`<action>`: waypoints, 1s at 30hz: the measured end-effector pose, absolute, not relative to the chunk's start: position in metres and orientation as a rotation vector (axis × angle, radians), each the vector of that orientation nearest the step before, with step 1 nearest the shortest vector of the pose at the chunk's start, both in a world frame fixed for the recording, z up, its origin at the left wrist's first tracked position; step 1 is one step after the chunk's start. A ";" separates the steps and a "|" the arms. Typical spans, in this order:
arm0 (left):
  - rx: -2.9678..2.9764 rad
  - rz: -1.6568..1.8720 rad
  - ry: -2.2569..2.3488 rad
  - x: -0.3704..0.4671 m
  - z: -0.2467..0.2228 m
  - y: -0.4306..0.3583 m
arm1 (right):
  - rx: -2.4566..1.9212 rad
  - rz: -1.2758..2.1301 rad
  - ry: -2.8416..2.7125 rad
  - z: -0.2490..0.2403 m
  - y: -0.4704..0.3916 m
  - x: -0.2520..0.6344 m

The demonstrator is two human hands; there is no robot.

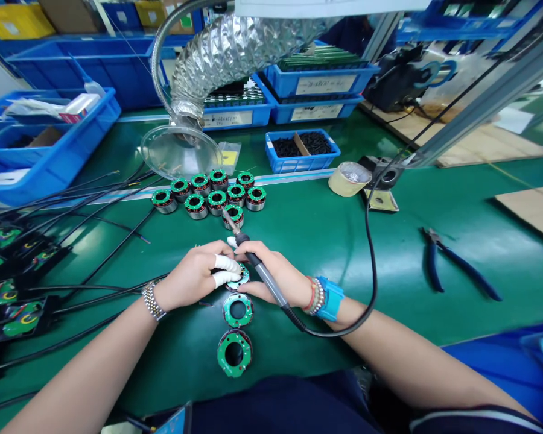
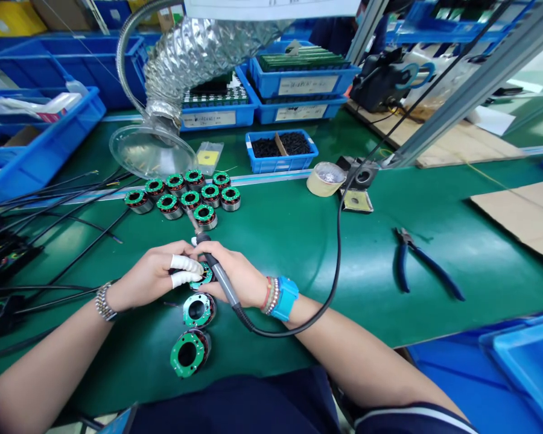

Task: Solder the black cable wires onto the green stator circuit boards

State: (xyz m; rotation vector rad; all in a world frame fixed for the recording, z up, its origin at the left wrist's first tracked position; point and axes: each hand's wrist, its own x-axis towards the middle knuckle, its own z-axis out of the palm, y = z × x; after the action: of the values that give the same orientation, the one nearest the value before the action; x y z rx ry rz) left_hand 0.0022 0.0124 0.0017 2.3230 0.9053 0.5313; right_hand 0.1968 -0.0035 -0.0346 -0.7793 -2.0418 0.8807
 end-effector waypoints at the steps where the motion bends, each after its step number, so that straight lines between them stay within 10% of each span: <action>1: 2.314 0.529 0.919 0.003 0.002 0.012 | -0.770 0.869 -2.041 -0.034 -0.003 0.196; 13: 2.226 0.445 1.057 0.008 0.001 0.008 | -0.856 0.407 -1.975 0.006 -0.052 0.242; 30: 2.243 0.446 1.089 0.007 -0.002 0.006 | -0.929 0.638 -1.877 -0.012 -0.063 0.244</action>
State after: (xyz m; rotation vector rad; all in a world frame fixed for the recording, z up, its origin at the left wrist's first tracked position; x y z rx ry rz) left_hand 0.0067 0.0060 -0.0020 2.2431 1.0891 0.4463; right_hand 0.2444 -0.0630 -0.0118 -0.9292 -1.8770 0.6376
